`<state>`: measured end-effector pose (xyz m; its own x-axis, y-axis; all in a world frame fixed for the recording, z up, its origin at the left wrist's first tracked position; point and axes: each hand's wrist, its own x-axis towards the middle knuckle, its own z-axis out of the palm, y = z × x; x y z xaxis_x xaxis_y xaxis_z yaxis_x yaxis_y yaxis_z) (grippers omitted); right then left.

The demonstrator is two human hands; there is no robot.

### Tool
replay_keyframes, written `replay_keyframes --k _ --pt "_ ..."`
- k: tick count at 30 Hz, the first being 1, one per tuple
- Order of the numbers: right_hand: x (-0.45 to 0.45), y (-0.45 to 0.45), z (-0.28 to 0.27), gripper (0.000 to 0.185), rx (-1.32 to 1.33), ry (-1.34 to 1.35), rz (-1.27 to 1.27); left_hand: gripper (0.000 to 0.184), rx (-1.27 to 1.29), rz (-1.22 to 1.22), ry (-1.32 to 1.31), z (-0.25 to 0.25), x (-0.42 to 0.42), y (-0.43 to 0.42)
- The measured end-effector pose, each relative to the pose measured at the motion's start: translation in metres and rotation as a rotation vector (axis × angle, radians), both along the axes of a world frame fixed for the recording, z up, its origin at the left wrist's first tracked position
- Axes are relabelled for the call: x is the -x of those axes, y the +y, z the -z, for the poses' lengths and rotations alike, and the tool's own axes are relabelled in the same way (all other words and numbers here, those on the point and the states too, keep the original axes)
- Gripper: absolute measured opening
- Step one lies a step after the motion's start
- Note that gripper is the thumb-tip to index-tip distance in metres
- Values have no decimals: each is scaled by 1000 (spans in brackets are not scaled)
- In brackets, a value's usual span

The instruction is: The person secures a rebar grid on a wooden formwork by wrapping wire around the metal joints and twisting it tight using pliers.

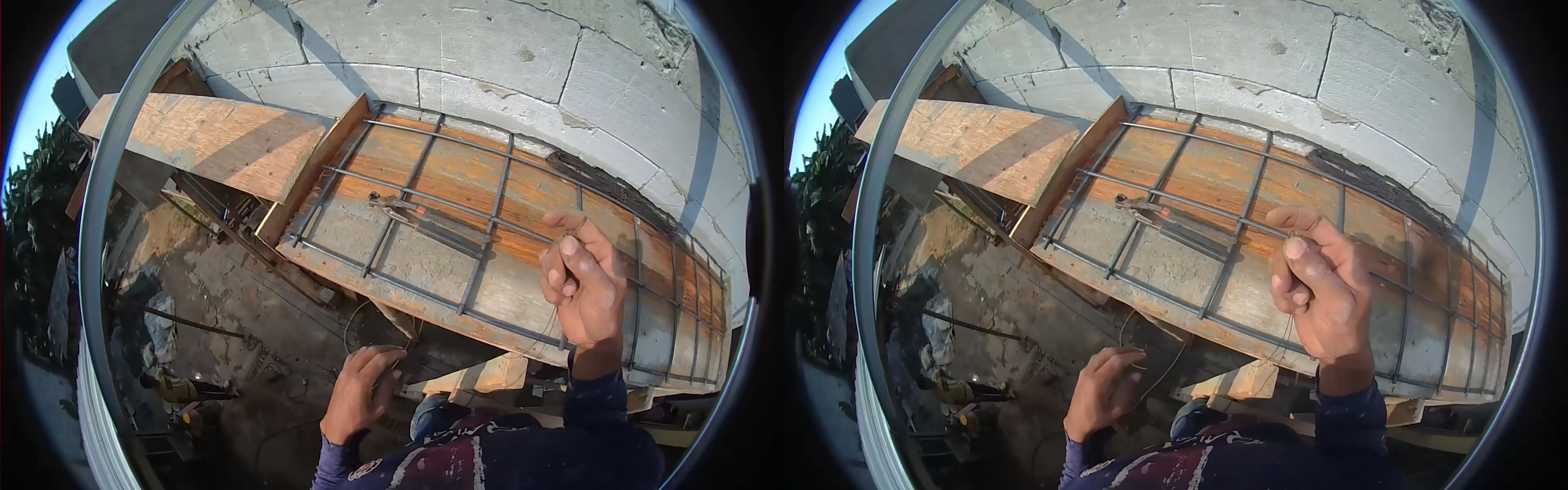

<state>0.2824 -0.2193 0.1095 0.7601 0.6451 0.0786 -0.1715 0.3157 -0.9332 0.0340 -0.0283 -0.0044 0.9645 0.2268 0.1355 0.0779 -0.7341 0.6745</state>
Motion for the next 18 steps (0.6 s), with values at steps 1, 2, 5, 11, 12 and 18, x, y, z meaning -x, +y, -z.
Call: replay_keyframes --k 1,2,5,11,12,18 --pt "18 23 1 26 64 28 -161 37 104 -128 -173 -17 -6 -5" --pt "34 43 6 25 134 52 -328 37 204 -260 -351 -27 -10 -9" --pt "64 81 37 19 185 -44 -851 42 379 -340 -621 -35 -13 -10" --pt "88 85 70 21 236 -146 -894 22 559 -493 -693 -9 19 -21" --pt "90 82 71 22 265 -148 -878 22 554 -481 -674 -2 24 -24" --pt "92 79 92 29 308 -68 -933 11 658 -507 -655 25 31 -42"
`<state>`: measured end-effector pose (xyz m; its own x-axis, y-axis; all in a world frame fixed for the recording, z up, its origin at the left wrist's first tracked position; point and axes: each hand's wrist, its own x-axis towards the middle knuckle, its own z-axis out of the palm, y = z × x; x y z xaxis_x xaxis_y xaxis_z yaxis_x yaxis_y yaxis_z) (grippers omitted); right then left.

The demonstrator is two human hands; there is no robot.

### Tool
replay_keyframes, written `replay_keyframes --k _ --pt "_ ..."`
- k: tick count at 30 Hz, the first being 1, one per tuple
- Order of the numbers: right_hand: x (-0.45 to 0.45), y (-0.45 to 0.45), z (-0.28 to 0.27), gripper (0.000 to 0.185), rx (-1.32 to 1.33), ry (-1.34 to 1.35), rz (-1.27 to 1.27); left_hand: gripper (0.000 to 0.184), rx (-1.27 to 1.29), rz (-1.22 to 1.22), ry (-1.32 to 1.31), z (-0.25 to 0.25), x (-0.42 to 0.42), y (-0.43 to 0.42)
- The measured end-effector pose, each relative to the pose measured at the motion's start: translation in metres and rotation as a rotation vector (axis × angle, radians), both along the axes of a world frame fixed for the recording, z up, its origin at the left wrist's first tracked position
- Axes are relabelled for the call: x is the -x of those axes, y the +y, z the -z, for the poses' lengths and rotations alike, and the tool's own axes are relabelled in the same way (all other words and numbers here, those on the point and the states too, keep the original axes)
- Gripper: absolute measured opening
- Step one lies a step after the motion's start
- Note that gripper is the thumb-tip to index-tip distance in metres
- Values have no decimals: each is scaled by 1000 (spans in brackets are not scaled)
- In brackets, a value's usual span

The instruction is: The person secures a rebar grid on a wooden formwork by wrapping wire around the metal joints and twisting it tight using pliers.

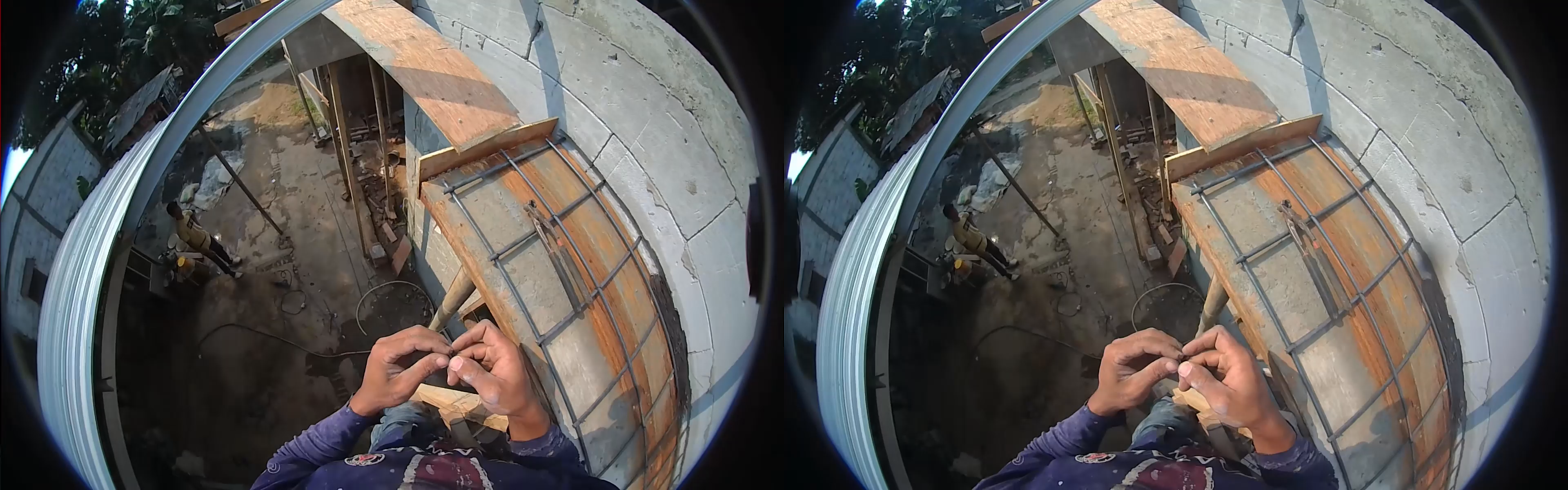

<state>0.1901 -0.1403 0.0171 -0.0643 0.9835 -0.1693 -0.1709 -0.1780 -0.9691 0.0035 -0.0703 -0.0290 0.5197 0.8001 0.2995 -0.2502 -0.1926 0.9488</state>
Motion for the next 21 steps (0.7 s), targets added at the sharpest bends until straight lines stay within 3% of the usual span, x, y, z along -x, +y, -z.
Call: replay_keyframes --k 3,5,8,15,18,21 --pt "1 -1 2 31 99 143 -18 14 112 25 -101 7 2 -10" --pt "1 -2 5 33 97 131 -67 17 327 51 -211 4 1 -18" --pt "4 -2 -2 33 162 197 -77 14 116 60 -148 21 5 -13" --pt "2 0 6 36 138 109 -94 13 276 94 -285 20 -2 -14" --pt "5 -1 7 37 110 118 -56 16 109 144 -190 26 2 -9" --pt "4 -2 6 36 140 121 -65 14 213 137 -189 19 3 -12"
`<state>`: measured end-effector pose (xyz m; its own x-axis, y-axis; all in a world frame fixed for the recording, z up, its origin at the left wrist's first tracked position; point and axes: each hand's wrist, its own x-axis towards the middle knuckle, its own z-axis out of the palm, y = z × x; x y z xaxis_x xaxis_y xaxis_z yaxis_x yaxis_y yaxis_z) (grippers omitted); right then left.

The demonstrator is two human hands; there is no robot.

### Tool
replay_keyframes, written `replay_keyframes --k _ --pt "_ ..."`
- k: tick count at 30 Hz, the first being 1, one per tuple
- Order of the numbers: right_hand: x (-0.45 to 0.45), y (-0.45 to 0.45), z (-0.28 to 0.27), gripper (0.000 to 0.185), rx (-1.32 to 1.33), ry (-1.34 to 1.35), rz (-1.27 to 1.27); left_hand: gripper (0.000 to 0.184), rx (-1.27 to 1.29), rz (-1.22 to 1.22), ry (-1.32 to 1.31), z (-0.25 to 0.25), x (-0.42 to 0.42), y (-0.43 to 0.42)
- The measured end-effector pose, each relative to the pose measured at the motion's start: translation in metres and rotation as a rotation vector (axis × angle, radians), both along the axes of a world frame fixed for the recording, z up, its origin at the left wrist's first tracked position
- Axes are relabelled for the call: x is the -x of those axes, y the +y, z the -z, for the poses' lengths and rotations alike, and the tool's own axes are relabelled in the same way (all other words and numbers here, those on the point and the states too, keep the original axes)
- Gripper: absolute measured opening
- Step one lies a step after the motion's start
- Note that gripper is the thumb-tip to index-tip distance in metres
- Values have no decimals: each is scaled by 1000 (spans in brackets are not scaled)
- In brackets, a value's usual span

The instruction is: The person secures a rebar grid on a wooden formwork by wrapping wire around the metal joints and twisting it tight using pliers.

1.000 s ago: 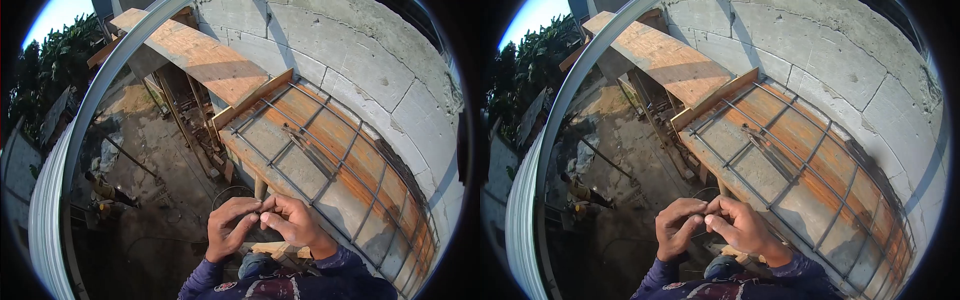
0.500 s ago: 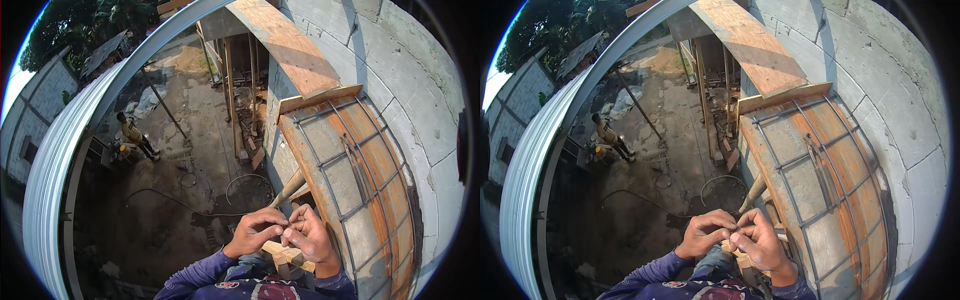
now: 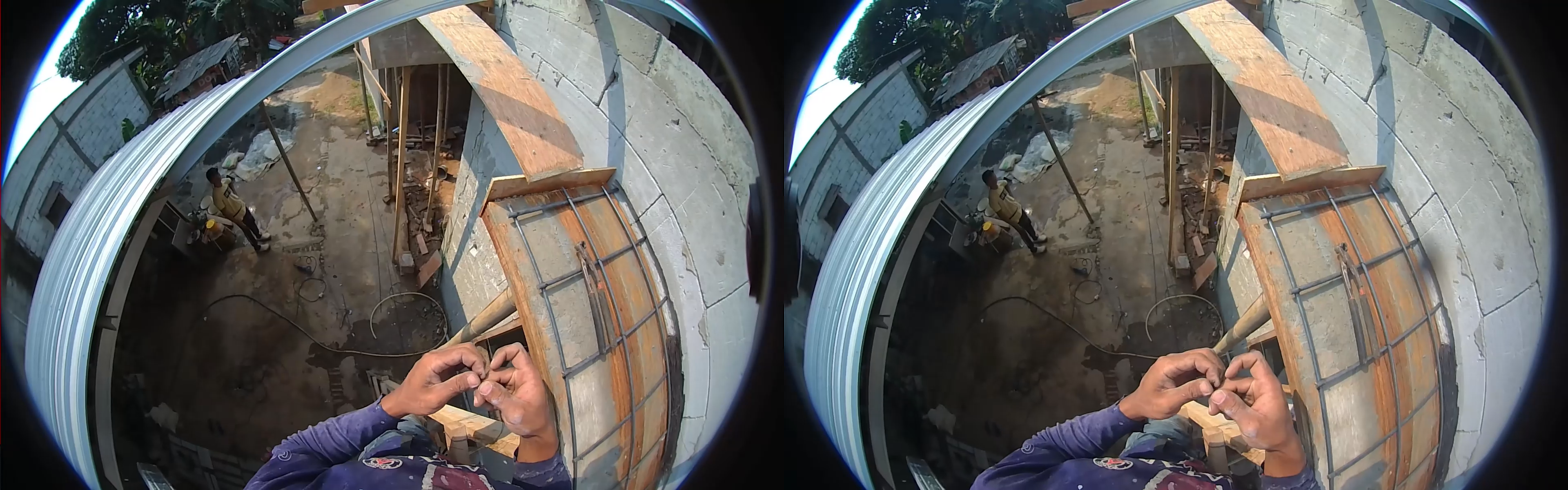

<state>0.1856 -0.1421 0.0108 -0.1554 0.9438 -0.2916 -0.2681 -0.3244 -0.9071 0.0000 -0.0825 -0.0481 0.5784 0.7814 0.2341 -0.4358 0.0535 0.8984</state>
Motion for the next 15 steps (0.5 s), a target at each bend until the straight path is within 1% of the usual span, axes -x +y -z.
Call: replay_keyframes --k 5,7,9,11,12,14,15 --pt "-2 0 -1 34 19 4 -20 14 -22 -40 -14 -4 -1 0" --pt "-1 -1 -2 32 -1 -4 -25 14 -139 -32 -27 -2 0 3" --pt "-2 0 -1 31 -25 -7 -31 14 -113 -81 -54 -5 -1 2" --pt "-2 0 5 25 -40 -146 -54 15 -92 -144 -66 -4 1 1" --pt "-1 0 7 25 -40 -141 -55 15 -93 -145 -62 -5 3 3" --pt "0 -2 11 21 -188 -143 -39 17 -235 -155 26 -8 6 5" --pt "-1 -2 10 21 -188 -141 -38 17 -235 -154 29 -10 5 5"
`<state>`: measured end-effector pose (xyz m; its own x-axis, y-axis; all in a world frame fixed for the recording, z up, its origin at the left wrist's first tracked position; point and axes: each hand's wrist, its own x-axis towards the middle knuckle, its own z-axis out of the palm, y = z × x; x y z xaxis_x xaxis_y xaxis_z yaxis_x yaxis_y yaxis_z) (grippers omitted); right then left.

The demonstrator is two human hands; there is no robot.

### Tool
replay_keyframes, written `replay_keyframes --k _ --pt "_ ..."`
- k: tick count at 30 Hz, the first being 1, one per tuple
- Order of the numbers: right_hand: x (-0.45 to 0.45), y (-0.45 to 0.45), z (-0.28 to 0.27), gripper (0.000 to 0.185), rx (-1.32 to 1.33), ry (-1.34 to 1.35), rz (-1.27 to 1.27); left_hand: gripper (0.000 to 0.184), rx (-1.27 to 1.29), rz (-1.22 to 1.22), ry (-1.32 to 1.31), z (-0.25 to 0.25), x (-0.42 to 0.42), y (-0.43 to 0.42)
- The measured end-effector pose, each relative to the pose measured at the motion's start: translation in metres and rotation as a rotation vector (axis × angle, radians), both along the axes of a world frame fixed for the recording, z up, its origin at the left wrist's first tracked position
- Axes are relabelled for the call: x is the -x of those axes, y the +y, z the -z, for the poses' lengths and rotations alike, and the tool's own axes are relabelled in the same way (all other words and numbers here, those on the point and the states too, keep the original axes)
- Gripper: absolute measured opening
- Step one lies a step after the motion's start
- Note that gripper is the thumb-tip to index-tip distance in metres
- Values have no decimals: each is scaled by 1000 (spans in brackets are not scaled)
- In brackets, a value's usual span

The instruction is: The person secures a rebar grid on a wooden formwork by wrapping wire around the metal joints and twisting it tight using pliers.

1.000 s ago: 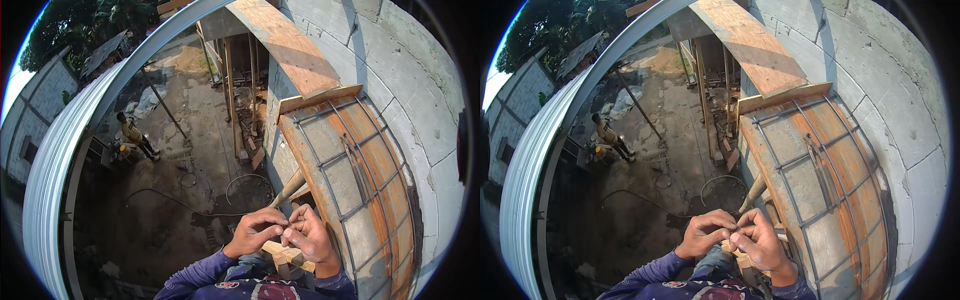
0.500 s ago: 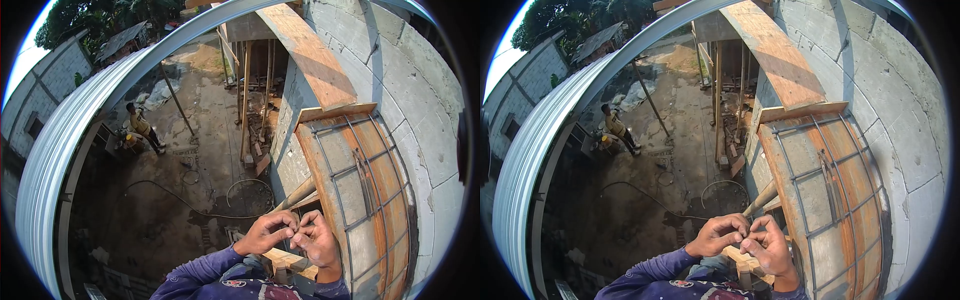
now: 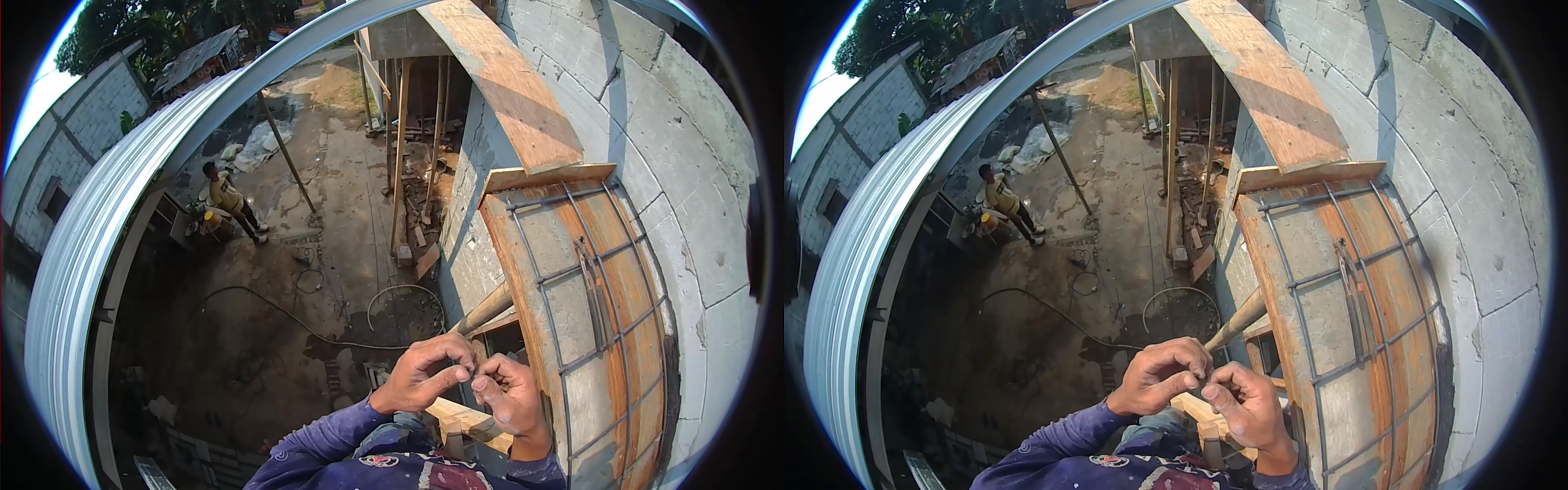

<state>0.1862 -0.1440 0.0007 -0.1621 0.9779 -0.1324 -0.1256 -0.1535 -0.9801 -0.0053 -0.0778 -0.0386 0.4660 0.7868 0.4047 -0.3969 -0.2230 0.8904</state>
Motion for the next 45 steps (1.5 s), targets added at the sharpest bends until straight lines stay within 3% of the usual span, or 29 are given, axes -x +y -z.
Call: replay_keyframes --k 6,14,18,25,28,31,34,37,39,43,45 --pt "-3 0 -1 19 -43 -52 17 17 -37 6 73 -6 -3 -4" --pt "-7 3 -8 20 -242 -379 35 12 -9 -5 208 -13 3 -5" --pt "-6 2 -5 21 -165 -280 49 14 177 32 154 -17 4 -4" --pt "-7 0 -4 22 -86 -170 52 12 191 1 46 -11 -8 -7" --pt "-4 -1 1 23 -108 -129 114 14 70 -40 104 -8 -11 -6" --pt "0 1 0 26 -50 -197 146 14 87 -75 23 0 -16 -6" --pt "4 0 -2 29 -168 -386 185 13 125 -111 2 -4 -18 -6" --pt "4 -3 0 29 -93 -281 163 11 65 -99 -7 -5 -19 -2" --pt "3 0 -2 29 103 62 103 11 -79 -134 -31 -6 -22 1" --pt "1 2 -7 28 150 199 67 13 -95 -113 -58 -12 -24 6" --pt "-2 0 -8 26 212 412 56 16 22 54 -107 -13 -23 10"
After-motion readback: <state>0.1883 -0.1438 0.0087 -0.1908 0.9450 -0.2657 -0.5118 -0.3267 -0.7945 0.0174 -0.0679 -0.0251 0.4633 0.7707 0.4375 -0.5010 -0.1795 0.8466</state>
